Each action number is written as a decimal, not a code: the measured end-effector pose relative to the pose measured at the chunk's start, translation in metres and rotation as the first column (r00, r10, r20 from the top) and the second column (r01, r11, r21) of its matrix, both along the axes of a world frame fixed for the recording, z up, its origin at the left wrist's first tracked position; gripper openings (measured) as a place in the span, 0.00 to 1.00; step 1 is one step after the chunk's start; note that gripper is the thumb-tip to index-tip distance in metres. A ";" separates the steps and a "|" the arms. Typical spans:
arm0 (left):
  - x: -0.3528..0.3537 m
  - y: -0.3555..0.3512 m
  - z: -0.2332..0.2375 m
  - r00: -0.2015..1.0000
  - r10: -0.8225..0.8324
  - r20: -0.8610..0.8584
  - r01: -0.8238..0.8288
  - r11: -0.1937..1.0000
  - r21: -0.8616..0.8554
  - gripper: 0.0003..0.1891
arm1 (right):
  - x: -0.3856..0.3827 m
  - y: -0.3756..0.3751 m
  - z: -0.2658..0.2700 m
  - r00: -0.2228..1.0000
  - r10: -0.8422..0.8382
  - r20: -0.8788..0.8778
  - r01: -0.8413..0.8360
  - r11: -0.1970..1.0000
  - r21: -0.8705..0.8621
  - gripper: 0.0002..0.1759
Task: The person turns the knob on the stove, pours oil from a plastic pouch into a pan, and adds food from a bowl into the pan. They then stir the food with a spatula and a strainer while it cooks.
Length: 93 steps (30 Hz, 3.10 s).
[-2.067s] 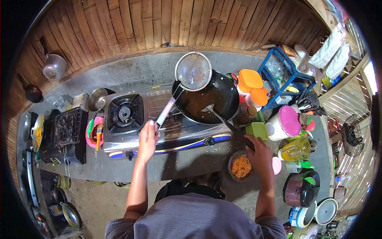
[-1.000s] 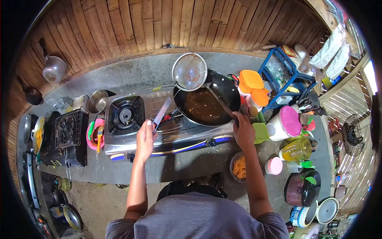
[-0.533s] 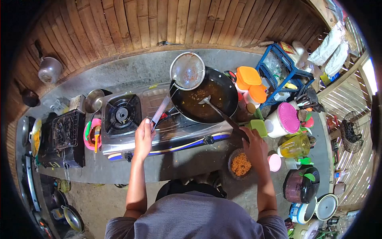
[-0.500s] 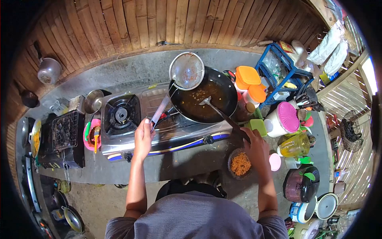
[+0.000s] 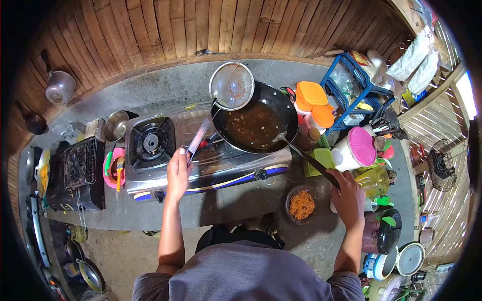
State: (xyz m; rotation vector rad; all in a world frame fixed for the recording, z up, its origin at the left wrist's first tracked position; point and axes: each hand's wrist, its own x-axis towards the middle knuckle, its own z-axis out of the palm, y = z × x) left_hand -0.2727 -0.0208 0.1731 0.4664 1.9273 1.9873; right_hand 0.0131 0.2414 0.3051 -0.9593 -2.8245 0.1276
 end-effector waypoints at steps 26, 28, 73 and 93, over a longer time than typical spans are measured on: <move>0.008 -0.015 0.001 0.999 0.036 -0.036 -0.038 0.998 -0.047 0.19 | -0.092 0.022 -0.126 0.920 0.045 -0.389 -0.136 0.968 -0.211 0.25; 0.008 -0.014 0.002 0.998 0.055 -0.029 -0.056 0.997 -0.054 0.19 | -0.095 0.016 -0.135 0.897 0.050 -0.440 -0.163 0.961 -0.223 0.24; 0.008 0.020 0.005 0.998 -0.036 -0.047 0.036 0.999 0.001 0.15 | 0.069 0.056 -0.345 0.894 -0.443 -0.064 0.394 0.848 -0.354 0.12; 0.002 0.024 0.002 0.996 -0.080 -0.033 0.080 0.997 0.004 0.18 | 0.117 0.099 -0.259 0.586 -0.780 -0.219 -0.301 0.042 -0.953 0.19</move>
